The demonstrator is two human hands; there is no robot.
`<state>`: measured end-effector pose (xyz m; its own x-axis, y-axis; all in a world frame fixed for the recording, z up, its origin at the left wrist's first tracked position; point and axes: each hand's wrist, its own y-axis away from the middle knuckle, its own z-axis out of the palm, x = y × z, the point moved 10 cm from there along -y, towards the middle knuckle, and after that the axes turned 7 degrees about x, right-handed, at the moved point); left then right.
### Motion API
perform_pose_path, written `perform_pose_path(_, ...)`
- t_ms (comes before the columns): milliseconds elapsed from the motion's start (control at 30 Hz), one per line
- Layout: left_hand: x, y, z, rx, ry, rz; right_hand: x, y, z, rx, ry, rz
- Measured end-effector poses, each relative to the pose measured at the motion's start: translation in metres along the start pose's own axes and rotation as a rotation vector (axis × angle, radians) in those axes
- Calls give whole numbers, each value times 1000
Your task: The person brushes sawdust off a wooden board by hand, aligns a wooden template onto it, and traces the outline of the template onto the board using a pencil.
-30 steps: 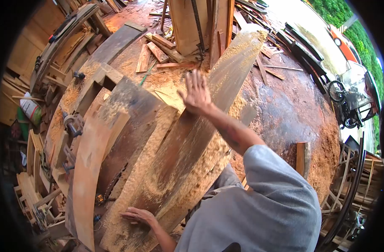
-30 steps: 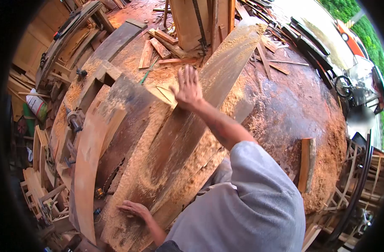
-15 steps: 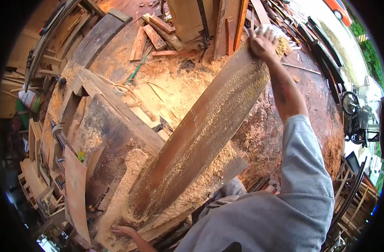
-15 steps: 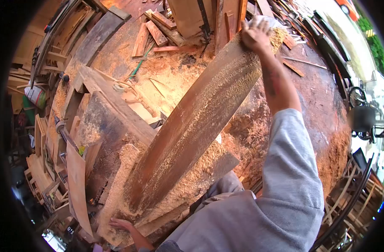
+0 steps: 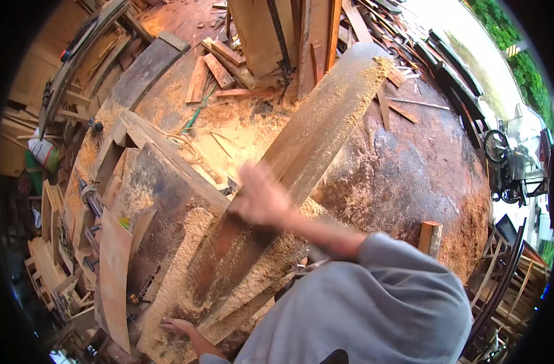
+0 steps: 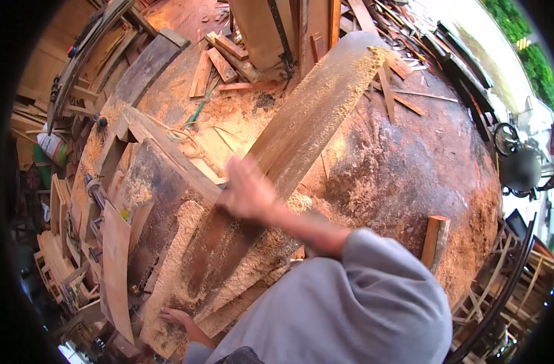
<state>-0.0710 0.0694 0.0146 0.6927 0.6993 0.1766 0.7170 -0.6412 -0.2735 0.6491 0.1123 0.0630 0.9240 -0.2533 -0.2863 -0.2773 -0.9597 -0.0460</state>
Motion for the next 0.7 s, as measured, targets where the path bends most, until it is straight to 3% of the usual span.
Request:
perform_pose_path(33, -4, -1, 2, 17, -8, -22, -71, 26, 7, -206, 6, -260)
perform_pose_path(100, -5, -11, 19, 43, 0, -44, -147, 93, 55, -93, -197, -698)
perform_pose_path(133, -10, -20, 30, 35, 22, -36, -137, 93, 54, -91, -204, -696)
perform_pose_path(200, -32, -18, 20, 29, 21, -54, -41, 57, 15, 175, -264, -348)
perform_pose_path(267, -20, -12, 22, 9, 102, -43, 83, 1, -64, 130, -137, -88)
perform_pose_path(300, -11, -7, 14, 18, 98, -65, 164, -7, -88, 203, -40, 66)
perform_pose_path(333, -4, -3, 11, -10, 84, -73, 285, -13, -67, 193, 11, 307)
perform_pose_path(367, -3, -1, 9, -39, 71, -74, 393, 3, -80, 314, 426, 438)
perform_pose_path(400, -6, -2, 10, -32, 77, -84, 440, 21, -127, 337, 469, 611)
perform_pose_path(433, 1, -3, 10, -1, 81, -41, 448, 42, -180, 341, 345, 785)
perform_pose_path(500, 1, -1, 6, 6, 126, -15, 443, 61, -224, 390, 263, 895)
perform_pose_path(533, -3, -5, 13, 14, 107, 9, 431, 63, -229, 538, 314, 796)
perform_pose_path(600, 7, 1, 9, 12, 126, 19, 387, 52, -229, 614, 401, 585)
perform_pose_path(700, -4, -10, 27, 85, 102, 81, 246, 50, -225, 876, 290, 208)
